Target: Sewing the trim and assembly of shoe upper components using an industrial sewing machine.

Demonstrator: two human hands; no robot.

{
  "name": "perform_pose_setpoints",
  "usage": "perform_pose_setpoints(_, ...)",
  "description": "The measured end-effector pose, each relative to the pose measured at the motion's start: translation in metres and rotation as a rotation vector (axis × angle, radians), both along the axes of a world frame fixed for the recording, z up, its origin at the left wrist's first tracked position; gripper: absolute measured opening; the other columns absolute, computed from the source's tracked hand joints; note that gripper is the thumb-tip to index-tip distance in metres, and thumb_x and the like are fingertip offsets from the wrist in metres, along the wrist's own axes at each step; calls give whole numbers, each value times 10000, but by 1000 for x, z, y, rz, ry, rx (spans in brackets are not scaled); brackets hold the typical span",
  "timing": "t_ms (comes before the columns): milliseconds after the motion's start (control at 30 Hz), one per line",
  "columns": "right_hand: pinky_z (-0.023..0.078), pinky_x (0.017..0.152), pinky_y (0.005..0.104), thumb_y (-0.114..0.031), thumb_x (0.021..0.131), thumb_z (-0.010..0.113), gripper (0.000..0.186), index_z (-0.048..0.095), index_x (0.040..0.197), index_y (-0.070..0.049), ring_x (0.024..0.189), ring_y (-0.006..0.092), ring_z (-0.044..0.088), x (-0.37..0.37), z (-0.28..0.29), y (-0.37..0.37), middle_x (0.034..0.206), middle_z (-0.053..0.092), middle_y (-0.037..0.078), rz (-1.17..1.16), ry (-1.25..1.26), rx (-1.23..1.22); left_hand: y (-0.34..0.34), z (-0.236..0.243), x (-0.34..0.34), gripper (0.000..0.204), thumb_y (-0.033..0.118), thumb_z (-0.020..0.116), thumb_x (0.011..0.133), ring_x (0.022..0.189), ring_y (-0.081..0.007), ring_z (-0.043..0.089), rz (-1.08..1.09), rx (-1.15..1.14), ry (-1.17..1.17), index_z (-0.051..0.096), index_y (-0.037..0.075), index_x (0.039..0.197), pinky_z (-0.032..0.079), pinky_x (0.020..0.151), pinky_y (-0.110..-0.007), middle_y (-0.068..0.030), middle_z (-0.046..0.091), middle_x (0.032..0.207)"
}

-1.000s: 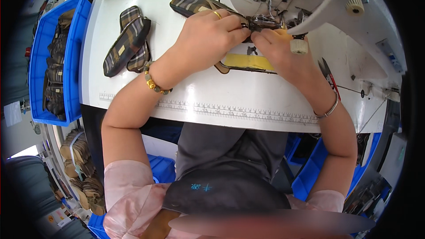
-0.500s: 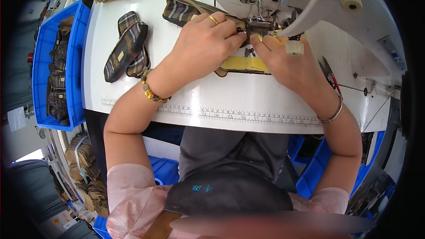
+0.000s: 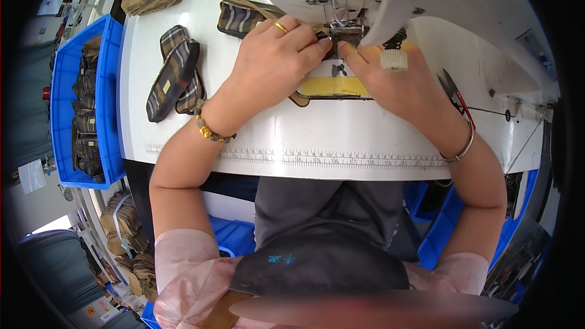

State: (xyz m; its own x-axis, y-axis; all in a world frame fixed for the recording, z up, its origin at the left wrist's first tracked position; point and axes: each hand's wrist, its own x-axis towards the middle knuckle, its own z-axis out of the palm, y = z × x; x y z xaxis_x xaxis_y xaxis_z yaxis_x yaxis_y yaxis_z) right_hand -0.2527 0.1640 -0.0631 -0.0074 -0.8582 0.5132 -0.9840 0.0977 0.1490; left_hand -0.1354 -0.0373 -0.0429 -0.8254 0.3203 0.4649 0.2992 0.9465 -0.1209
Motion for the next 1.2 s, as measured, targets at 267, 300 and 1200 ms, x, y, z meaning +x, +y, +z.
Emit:
perform_pose_setpoints(267, 473, 507, 351, -181, 787, 693, 89, 718, 735, -113, 557, 216, 627, 3, 5, 2, 585, 566, 65, 8, -60, 1, -8, 5, -1, 354, -12, 724, 706, 709, -211, 672, 2, 241, -115, 743, 103, 1040, 524, 600, -324, -26, 698, 868)
perform_pose_setpoints(300, 478, 511, 346, -166, 771, 687, 63, 716, 743, -118, 574, 211, 637, 2, 6, 3, 610, 579, 63, 22, -81, 10, -10, 5, -2, 348, -8, 734, 708, 699, -214, 668, 9, 257, -140, 742, 98, 1040, 520, 598, -321, -33, 697, 857)
perform_pose_setpoints(1200, 501, 545, 343, -168, 813, 676, 89, 729, 759, -121, 648, 201, 668, 1, -2, -2, 701, 619, 41, -93, -204, 133, 10, 0, 4, 313, 124, 663, 723, 847, -182, 568, 10, -134, 3, 721, 46, 1020, 428, 711, -315, -1, 614, 869)
